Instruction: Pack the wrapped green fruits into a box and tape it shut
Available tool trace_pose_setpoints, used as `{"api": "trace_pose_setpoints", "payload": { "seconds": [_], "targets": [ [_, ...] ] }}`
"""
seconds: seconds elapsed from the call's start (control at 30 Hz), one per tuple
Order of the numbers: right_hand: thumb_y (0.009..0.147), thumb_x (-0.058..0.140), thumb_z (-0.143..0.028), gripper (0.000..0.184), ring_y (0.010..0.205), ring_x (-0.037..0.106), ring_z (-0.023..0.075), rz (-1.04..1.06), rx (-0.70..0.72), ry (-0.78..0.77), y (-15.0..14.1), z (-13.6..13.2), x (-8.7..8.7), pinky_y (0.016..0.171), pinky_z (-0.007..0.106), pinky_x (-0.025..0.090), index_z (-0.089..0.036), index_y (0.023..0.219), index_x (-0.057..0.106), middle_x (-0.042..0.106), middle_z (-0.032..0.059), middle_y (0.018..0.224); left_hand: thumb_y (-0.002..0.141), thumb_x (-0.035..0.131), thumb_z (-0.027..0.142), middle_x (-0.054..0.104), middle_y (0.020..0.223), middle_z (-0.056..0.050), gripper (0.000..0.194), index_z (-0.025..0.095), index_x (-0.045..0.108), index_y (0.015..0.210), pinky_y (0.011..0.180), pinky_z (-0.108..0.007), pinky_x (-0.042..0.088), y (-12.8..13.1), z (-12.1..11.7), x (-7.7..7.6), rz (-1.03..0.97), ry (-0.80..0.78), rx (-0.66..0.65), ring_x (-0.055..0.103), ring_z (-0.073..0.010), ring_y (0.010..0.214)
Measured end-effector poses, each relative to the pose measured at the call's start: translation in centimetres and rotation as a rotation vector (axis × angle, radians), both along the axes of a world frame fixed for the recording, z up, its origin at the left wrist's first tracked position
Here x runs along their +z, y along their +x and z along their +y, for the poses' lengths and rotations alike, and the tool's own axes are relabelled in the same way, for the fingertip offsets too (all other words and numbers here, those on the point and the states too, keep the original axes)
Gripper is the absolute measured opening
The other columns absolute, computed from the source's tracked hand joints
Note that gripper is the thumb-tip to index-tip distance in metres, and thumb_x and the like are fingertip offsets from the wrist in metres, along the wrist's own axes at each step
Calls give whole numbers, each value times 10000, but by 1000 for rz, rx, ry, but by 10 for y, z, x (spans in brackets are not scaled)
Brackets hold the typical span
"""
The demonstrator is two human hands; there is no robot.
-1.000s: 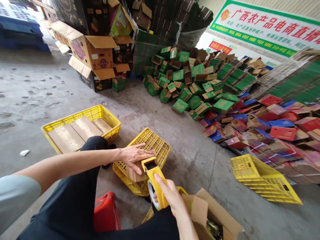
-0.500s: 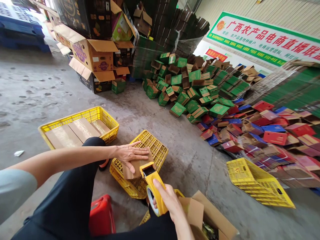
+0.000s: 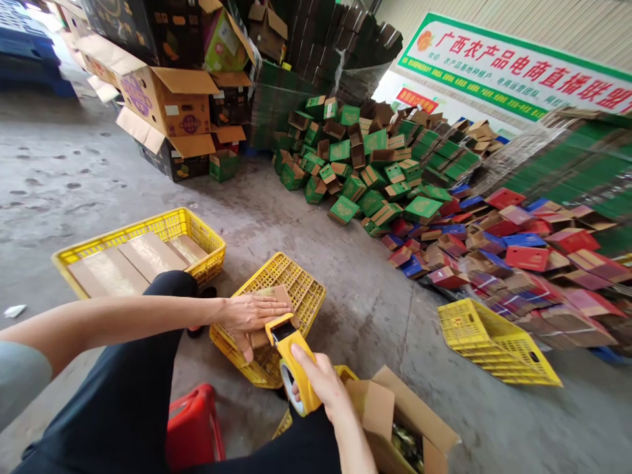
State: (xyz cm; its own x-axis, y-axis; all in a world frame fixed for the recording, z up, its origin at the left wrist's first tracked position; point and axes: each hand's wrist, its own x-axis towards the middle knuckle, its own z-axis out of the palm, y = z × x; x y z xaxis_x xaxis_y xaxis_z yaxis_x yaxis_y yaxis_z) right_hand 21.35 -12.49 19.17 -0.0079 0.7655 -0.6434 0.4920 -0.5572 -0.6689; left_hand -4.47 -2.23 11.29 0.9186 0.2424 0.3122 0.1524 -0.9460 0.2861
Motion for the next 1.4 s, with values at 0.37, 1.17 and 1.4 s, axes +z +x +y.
{"api": "trace_pose_setpoints", "payload": {
  "seconds": [0.37, 1.17, 1.4],
  "targets": [
    [805, 646, -803, 608, 489, 658, 174, 57, -7, -30, 15, -19, 5, 506, 254, 528, -195, 819, 617, 680, 22, 540, 823, 646, 820, 285, 1685, -248, 1153, 29, 372, 1616, 1316, -422, 203, -4, 13, -13, -57, -59, -27, 273, -349, 1586],
    [768, 681, -811, 626, 511, 654, 178, 142, -100, -14, 21, -46, -14, 538, 269, 529, -194, 849, 622, 676, 16, 553, 947, 541, 748, 294, 1687, -233, 989, 53, 361, 1628, 1315, -431, 215, 5, -3, -16, 16, -3, -3, 267, -335, 1591],
    [734, 682, -848, 662, 494, 643, 171, 179, -99, -7, 30, -57, -20, 521, 260, 516, -193, 806, 615, 668, 14, 537, 929, 564, 763, 230, 1728, -169, 935, 181, 387, 1639, 1319, -459, 161, 6, -5, -8, 120, -72, 13, 199, -326, 1613]
  ]
}}
